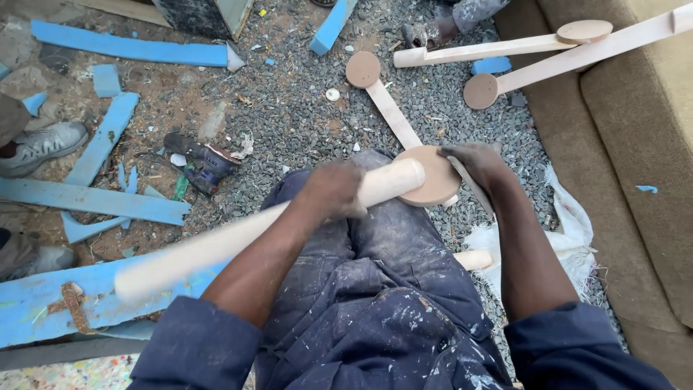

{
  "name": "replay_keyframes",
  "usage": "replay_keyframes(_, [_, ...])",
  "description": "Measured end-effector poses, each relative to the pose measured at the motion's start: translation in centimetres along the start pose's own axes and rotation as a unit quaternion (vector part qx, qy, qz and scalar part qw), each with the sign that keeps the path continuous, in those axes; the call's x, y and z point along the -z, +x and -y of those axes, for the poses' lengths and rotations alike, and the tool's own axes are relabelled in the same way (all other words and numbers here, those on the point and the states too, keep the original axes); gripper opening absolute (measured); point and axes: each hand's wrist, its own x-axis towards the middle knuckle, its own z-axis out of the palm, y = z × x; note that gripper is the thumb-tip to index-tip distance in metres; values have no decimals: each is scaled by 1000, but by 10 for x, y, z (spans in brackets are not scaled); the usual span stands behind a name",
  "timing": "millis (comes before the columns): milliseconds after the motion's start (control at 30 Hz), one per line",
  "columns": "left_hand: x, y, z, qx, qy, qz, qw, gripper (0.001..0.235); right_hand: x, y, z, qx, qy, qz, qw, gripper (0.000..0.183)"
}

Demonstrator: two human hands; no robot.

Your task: The person sits on the ground and sands a cylindrical wooden leg using a sanding block. They rotate the leg to smooth different sides and then sand the attached circular wooden disc at the end of the leg.

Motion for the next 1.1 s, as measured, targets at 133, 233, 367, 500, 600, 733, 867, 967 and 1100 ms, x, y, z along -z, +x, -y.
replay_keyframes(133, [-20,-2,-4,37,-91,-33,995,52,49,64,106,-427,272,-9,862,37])
replay_keyframes(233, [-26,-3,-5,64,-148,-43,986,69,15,80,100,-383,130,-19,914,38])
replay_keyframes(367, [-25,2,-10,117,-226,-54,966,85,-20,87,97,-395,38,-93,913,40])
replay_keyframes(500, [-36,17,-15,129,-202,6,971,73,-15,77,114,-423,41,-120,897,41])
replay_keyframes(600, [-40,30,-19,155,-290,33,944,83,-3,74,118,-429,109,-209,872,38])
replay_keyframes(733, [-33,35,-16,214,-348,10,913,87,8,61,93,-411,143,-265,860,40])
replay_keyframes(867, [-26,27,-15,223,-363,-3,905,83,-5,46,62,-430,287,-301,801,47])
replay_keyframes(967, [-19,21,-19,224,-343,-11,912,82,2,55,93,-465,325,-268,779,46])
replay_keyframes(1100, [-20,19,-21,221,-335,-11,916,84,-24,66,79,-435,256,-233,831,55])
